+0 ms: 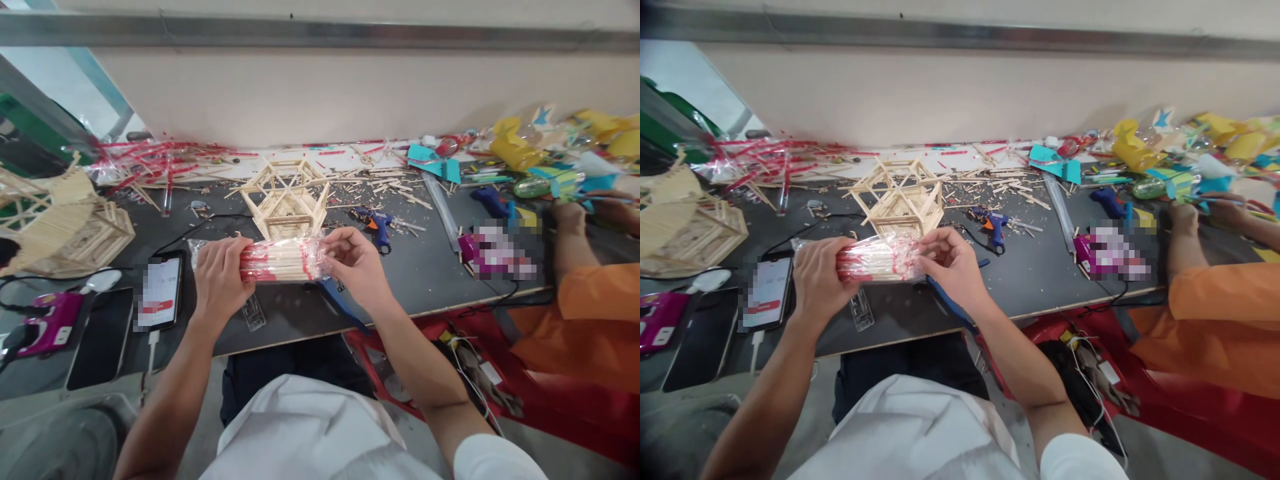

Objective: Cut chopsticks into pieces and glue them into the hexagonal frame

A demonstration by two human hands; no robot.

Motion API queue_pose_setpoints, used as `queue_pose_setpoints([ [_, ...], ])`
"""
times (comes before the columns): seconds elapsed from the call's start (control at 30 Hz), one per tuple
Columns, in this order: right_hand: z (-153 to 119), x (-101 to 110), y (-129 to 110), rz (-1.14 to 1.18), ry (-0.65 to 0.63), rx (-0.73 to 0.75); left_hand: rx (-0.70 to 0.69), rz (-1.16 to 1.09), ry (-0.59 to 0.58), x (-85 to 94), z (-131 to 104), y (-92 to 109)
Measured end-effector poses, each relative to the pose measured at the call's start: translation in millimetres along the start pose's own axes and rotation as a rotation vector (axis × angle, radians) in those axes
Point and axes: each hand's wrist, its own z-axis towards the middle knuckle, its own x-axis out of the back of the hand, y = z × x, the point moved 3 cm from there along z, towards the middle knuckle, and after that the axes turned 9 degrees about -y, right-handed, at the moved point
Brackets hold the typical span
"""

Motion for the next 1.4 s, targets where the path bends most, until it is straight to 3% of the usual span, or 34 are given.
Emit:
queue_pose_setpoints([
  [0.23, -8, 4, 9, -0.086, -0.008, -0.018, -0.063, 0.032, -0.049, -10.1, -5, 7],
  [0.57, -17, 12, 12, -0.385, 0.0, 0.115, -0.135, 0.046, -0.082, -6.3, 0, 19],
  [0.8, -16, 38, -8, -0.242, 0.012, 0.084, -0.04, 0.066, -0.112, -13.0, 0, 9],
  [0.93, -13, 37, -3, -0.12, -0.048, -0.012, -0.011, 0.073, -0.157, -15.9, -1, 9],
  [1.2, -14, 38, 6, -0.294, 0.134, -0.021, -0.013, 0.106, -0.18, -8.6, 0, 12],
  [1.4, -26, 71, -13, -0.394, 0.267, 0.051, 0.014, 0.127, -0.172, 0.2, -2, 1],
])
